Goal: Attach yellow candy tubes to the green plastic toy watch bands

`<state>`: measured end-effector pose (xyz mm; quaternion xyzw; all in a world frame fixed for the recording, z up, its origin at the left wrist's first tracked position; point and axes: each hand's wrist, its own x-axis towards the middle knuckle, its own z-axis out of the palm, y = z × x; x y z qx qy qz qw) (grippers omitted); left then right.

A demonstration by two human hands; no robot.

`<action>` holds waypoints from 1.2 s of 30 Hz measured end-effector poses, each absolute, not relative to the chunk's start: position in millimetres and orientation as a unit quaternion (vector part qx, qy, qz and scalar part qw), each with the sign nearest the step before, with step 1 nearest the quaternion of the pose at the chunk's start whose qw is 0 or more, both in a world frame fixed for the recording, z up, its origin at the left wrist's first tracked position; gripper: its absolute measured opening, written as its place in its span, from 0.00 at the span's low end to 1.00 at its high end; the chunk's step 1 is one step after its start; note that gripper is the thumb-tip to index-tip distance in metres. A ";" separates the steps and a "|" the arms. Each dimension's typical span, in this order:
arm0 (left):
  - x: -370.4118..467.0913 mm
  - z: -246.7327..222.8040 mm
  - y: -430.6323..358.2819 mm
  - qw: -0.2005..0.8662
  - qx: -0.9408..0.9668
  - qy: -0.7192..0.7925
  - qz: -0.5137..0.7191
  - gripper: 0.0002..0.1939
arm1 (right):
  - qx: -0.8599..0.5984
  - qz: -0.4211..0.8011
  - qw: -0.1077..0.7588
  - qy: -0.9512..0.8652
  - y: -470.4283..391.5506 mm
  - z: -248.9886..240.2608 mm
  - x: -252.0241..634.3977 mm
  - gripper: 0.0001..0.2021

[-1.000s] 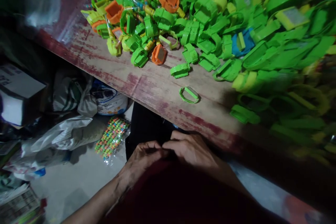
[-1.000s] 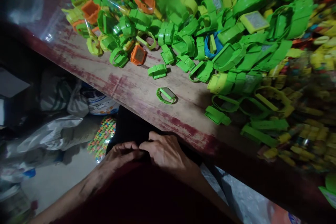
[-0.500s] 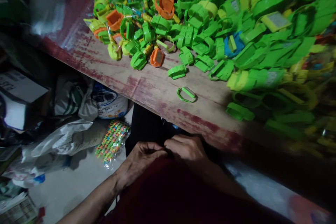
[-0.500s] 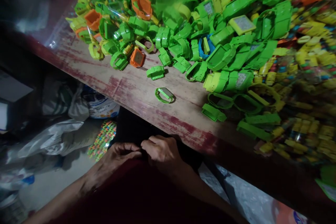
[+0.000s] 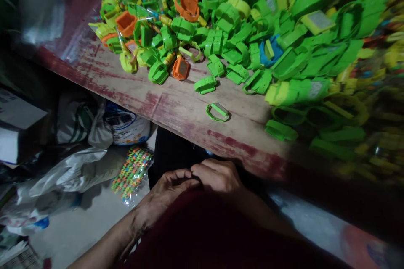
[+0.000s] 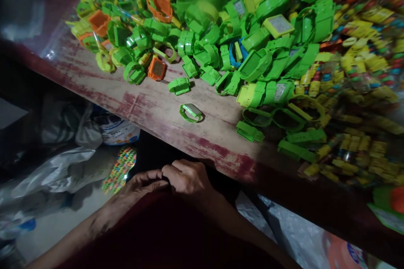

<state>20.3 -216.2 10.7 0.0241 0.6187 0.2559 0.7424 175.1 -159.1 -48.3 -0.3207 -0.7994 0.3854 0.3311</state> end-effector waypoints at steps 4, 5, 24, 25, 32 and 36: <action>27.6 17.4 -214.5 0.719 -0.020 0.649 0.247 0.16 | -0.295 0.462 0.224 -0.806 -152.4 -43.0 180.2 0.17; 28.6 18.8 -213.4 0.719 -0.017 0.653 0.238 0.17 | -0.285 0.482 0.198 -0.805 -150.1 -41.3 181.3 0.17; 33.9 15.5 -209.0 0.667 -0.044 0.716 0.200 0.23 | -0.316 0.631 0.126 -0.697 -158.3 -42.0 239.6 0.11; 34.0 15.8 -209.6 0.669 -0.046 0.712 0.207 0.23 | -0.310 0.633 0.116 -0.700 -156.5 -42.3 235.3 0.10; 30.5 8.5 -213.1 0.684 -0.023 0.690 0.236 0.22 | -0.342 0.614 0.037 -0.710 -156.1 -39.3 227.2 0.10; 26.6 -0.3 -216.6 0.662 -0.025 0.702 0.262 0.25 | -0.379 0.573 0.087 -0.721 -168.6 -44.9 227.0 0.16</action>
